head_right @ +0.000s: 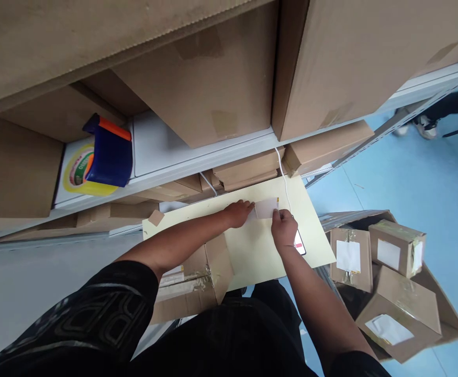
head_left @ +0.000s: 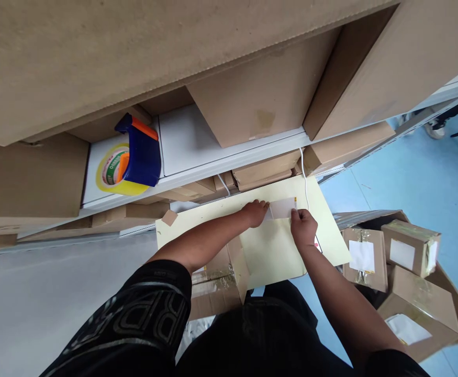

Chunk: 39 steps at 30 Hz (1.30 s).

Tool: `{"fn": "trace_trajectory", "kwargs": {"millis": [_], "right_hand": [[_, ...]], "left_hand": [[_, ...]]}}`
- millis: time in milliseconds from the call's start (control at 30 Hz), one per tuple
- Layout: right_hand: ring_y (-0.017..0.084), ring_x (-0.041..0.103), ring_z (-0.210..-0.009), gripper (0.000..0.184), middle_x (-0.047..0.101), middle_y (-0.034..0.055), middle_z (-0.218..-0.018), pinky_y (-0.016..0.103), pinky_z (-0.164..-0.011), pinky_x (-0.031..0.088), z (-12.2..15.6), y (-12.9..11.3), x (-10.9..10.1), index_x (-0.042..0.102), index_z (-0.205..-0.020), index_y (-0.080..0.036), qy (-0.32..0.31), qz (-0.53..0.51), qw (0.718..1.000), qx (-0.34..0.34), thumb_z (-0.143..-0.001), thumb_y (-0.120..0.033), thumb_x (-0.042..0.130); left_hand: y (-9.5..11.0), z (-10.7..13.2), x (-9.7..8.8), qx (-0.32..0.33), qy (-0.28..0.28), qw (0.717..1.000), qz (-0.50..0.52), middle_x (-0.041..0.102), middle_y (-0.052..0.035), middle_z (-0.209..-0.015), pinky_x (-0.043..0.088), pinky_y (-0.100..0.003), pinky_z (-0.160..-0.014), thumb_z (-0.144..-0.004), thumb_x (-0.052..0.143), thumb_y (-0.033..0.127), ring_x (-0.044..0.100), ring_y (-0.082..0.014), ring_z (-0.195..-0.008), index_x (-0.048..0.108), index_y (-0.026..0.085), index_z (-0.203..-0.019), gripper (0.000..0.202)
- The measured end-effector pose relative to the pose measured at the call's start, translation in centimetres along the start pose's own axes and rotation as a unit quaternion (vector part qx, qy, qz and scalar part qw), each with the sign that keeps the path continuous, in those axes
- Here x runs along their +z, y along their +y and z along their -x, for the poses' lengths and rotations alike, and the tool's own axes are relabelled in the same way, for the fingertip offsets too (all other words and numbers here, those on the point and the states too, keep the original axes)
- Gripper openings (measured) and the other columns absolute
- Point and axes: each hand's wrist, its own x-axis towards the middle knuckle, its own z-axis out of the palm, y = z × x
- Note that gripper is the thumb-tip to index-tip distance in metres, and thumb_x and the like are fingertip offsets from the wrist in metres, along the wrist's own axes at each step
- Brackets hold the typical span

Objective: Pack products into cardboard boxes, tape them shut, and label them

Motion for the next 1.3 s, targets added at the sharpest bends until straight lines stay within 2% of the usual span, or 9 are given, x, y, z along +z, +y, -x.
{"fn": "trace_trajectory", "kwargs": {"millis": [200,367,567,667,733,767,867,1033,1300], "right_hand": [[0.021,0.055,-0.063,0.039,0.064,0.002,-0.063,0.031,-0.064,0.039,1.0,0.2,-1.7,0.055,-0.071,-0.024,0.042,-0.004,0.999,0.008,-0.093,-0.056,0.053],[0.021,0.06,-0.063,0.039,0.063,-0.0002,-0.062,0.031,-0.065,0.043,3.3,-1.3,-5.2,0.06,-0.079,-0.023,0.05,-0.042,0.997,-0.037,-0.094,-0.059,0.056],[0.016,0.06,-0.062,0.036,0.062,-0.0027,-0.063,0.028,-0.063,0.046,5.9,-4.6,-9.2,0.062,-0.075,-0.022,-0.09,-0.21,0.973,-0.045,-0.09,-0.054,0.068],[0.015,0.057,-0.057,0.033,0.062,-0.0031,-0.061,0.028,-0.06,0.046,6.1,-6.7,-9.5,0.061,-0.073,-0.022,-0.143,-0.314,0.938,-0.027,-0.086,-0.049,0.074],[0.014,0.056,-0.053,0.032,0.061,-0.0035,-0.06,0.028,-0.056,0.045,6.3,-8.4,-9.3,0.06,-0.072,-0.022,-0.164,-0.363,0.917,-0.016,-0.082,-0.047,0.078],[0.014,0.056,-0.052,0.031,0.061,-0.0038,-0.06,0.028,-0.054,0.045,6.6,-9.3,-9.1,0.06,-0.072,-0.023,-0.172,-0.382,0.908,-0.011,-0.08,-0.045,0.08],[0.014,0.057,-0.051,0.032,0.059,-0.0041,-0.058,0.028,-0.052,0.045,8.6,-12.2,-8.0,0.06,-0.073,-0.023,-0.197,-0.426,0.883,-0.01,-0.078,-0.047,0.081],[0.017,0.062,-0.063,0.038,0.071,0.0018,-0.077,0.03,-0.057,0.049,16.7,-16.4,-4.6,0.069,-0.093,-0.021,-0.319,-0.44,0.84,-0.004,-0.075,-0.051,0.084],[0.016,0.061,-0.058,0.027,0.073,0.004,-0.076,0.029,-0.054,0.048,28.8,-20.9,-1.8,0.073,-0.09,-0.017,-0.389,-0.396,0.832,0.002,-0.075,-0.036,0.087]], "left_hand": [[1.3,0.7,-0.1,-0.012,-0.009,1.0,-0.007,0.043,-0.0225,-0.153,0.049,-0.047,-0.1,-0.078,0.061,0.009,0.045,-0.0367,-0.132,0.023,0.011,-0.162,0.093],[1.5,1.0,-1.6,-0.045,-0.031,0.997,0.058,0.043,-0.0238,-0.155,0.046,-0.048,-0.106,-0.078,0.065,0.016,0.043,-0.0391,-0.138,0.023,0.011,-0.163,0.095],[-0.6,3.0,-6.0,-0.037,-0.043,0.971,0.231,0.067,-0.0132,-0.134,0.051,-0.039,-0.098,-0.099,0.044,0.053,0.065,-0.0284,-0.118,0.056,0.021,-0.144,0.057],[-1.0,7.5,-7.1,0.03,-0.005,0.868,0.496,0.073,-0.0131,-0.118,0.055,-0.036,-0.087,-0.099,0.033,0.069,0.07,-0.0222,-0.096,0.069,0.017,-0.122,0.067],[-0.7,11.7,-7.0,0.094,0.023,0.788,0.607,0.073,-0.0128,-0.105,0.056,-0.036,-0.08,-0.092,0.043,0.078,0.069,-0.0202,-0.084,0.072,0.016,-0.107,0.07],[-0.4,14.0,-6.8,0.119,0.043,0.768,0.627,0.073,-0.0109,-0.098,0.056,-0.035,-0.077,-0.087,0.054,0.078,0.068,-0.0195,-0.081,0.072,0.016,-0.101,0.066],[0.8,20.5,-5.6,0.11,0.155,0.742,0.643,0.067,-0.0025,-0.077,0.053,-0.029,-0.068,-0.077,0.078,0.065,0.064,-0.0154,-0.07,0.068,0.016,-0.083,0.05],[2.8,29.1,-2.5,0.034,0.33,0.698,0.635,0.066,0.0004,-0.069,0.047,-0.025,-0.063,-0.085,0.073,0.056,0.063,-0.014,-0.065,0.066,0.017,-0.079,0.04],[3.0,41.2,2.9,0.101,0.398,0.559,0.721,0.074,-0.0046,-0.083,0.056,-0.033,-0.077,-0.085,0.075,0.045,0.069,-0.0164,-0.074,0.072,0.015,-0.091,0.031]]}}
